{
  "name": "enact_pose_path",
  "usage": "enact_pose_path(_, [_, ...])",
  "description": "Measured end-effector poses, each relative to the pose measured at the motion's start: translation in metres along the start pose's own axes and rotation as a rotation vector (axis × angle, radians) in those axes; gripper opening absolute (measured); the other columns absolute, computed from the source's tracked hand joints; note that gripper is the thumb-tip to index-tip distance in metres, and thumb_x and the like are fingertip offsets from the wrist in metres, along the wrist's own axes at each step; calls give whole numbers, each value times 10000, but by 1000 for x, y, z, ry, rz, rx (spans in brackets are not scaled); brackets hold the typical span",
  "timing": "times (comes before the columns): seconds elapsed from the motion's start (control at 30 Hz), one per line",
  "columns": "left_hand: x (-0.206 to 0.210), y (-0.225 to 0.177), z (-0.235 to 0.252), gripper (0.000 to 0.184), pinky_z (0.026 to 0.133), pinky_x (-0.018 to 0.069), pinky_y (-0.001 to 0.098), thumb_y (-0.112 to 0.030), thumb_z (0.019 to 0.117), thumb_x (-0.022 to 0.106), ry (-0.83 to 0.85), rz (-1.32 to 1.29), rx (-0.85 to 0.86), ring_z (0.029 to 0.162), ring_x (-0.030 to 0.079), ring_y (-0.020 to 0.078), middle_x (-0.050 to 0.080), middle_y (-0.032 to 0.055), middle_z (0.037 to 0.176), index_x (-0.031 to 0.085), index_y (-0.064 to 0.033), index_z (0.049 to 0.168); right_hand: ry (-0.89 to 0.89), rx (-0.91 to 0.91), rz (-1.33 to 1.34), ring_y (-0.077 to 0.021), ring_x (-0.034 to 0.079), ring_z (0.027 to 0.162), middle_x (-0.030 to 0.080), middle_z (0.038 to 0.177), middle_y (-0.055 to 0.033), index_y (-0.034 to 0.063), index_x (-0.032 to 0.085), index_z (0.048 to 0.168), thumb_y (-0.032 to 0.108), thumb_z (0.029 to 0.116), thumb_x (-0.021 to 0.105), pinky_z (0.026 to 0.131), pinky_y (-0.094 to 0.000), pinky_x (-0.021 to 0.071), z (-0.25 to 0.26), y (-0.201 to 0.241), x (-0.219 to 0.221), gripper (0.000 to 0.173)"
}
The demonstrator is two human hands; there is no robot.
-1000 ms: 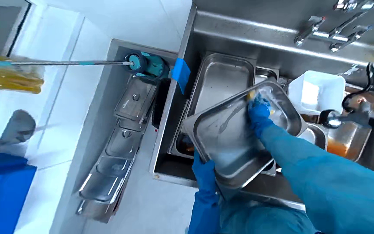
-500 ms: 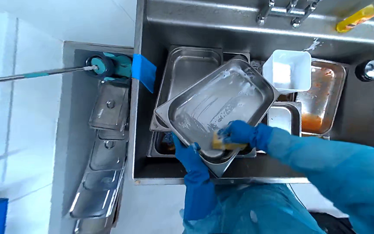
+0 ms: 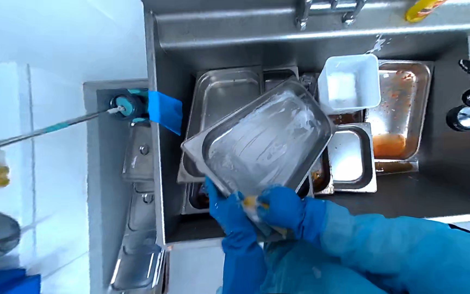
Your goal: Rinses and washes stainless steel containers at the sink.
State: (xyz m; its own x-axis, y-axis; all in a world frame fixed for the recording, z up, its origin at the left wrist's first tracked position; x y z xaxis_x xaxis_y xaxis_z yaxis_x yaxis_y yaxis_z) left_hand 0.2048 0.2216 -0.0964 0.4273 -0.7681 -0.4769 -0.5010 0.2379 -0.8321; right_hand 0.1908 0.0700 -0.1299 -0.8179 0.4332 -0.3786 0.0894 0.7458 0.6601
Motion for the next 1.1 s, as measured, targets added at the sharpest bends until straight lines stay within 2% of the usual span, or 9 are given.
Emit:
enact_pose_path(0.1, [-8,-5,-10,1023,1043,519,401,124,662,611,25,-56,24,1319,557,225,482,186,1521,285,-82,1610,-73,-110,-124,-293,605,1270,692,1298,-98,146,730,1241,415,987,598,1119,-548,431,7,-69,-21,393])
enact_pose_path(0.33, [-12,-8,-21,1079,1013,532,392,108,606,614,41,-75,1,1286,577,218,488,192,1513,280,-84,1614,-471,416,-73,-414,585,1248,627,1295,-226,77,691,1235,370,933,672,998,-656,498,67,-288,-148,421])
enact_pose_path(0.43, [-10,-5,-19,1086,989,538,364,150,579,591,21,-132,-11,1261,582,201,494,197,1497,290,-46,1603,-794,487,141,-399,550,1319,596,1383,-217,90,644,1333,355,985,594,1079,-609,464,101,-251,-153,439])
enact_pose_path(0.53, [-9,-17,-14,1066,972,544,352,182,585,582,13,-109,-14,1236,595,189,506,187,1489,322,-48,1592,-884,282,115,-416,547,1321,562,1455,-214,91,597,1412,344,1002,571,1079,-604,456,110,-150,-127,482])
enact_pose_path(0.73, [-5,-23,-15,1056,1019,526,370,222,615,574,14,-74,-18,1299,565,202,483,176,1524,316,-63,1598,-1068,-302,277,-272,661,1160,714,1235,-88,122,767,1127,239,884,713,996,-488,539,88,14,-94,275])
enact_pose_path(0.83, [-12,-32,-21,961,959,558,352,206,622,629,-17,23,41,1183,629,184,575,191,1409,404,2,1534,-1182,-683,425,-309,655,1167,708,1225,-153,54,761,1105,168,858,718,1013,-489,531,71,75,-101,276])
enact_pose_path(0.93, [-2,-50,-26,966,990,513,303,224,649,587,60,93,61,1203,582,154,503,264,1439,283,74,1553,-1216,-976,131,-335,675,1131,691,1291,-156,153,756,1191,207,899,733,949,-497,561,62,90,-127,298])
enact_pose_path(1.03, [4,-56,-24,980,998,465,223,196,685,526,158,55,37,1191,527,63,424,269,1455,112,100,1568,-1175,-842,-108,-344,701,1092,628,1417,-158,238,720,1301,291,871,799,860,-514,591,98,51,-160,440])
enact_pose_path(1.1, [3,-49,-18,957,988,458,198,138,676,553,154,49,81,1167,530,47,452,258,1410,147,129,1542,-1125,-634,-134,-362,649,1214,562,1492,-171,224,666,1389,296,868,786,975,-548,540,133,-12,-178,540])
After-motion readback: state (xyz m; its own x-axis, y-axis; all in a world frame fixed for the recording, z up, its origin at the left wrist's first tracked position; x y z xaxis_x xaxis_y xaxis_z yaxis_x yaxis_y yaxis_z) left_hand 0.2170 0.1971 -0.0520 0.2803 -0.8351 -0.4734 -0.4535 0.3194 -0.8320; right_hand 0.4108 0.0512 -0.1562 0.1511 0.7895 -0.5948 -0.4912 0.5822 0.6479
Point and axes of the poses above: each hand's wrist, its own z-axis towards the middle knuckle, its own x-axis out of the palm, y = z × x, the point moved 8 cm from there along z, towards the middle knuckle
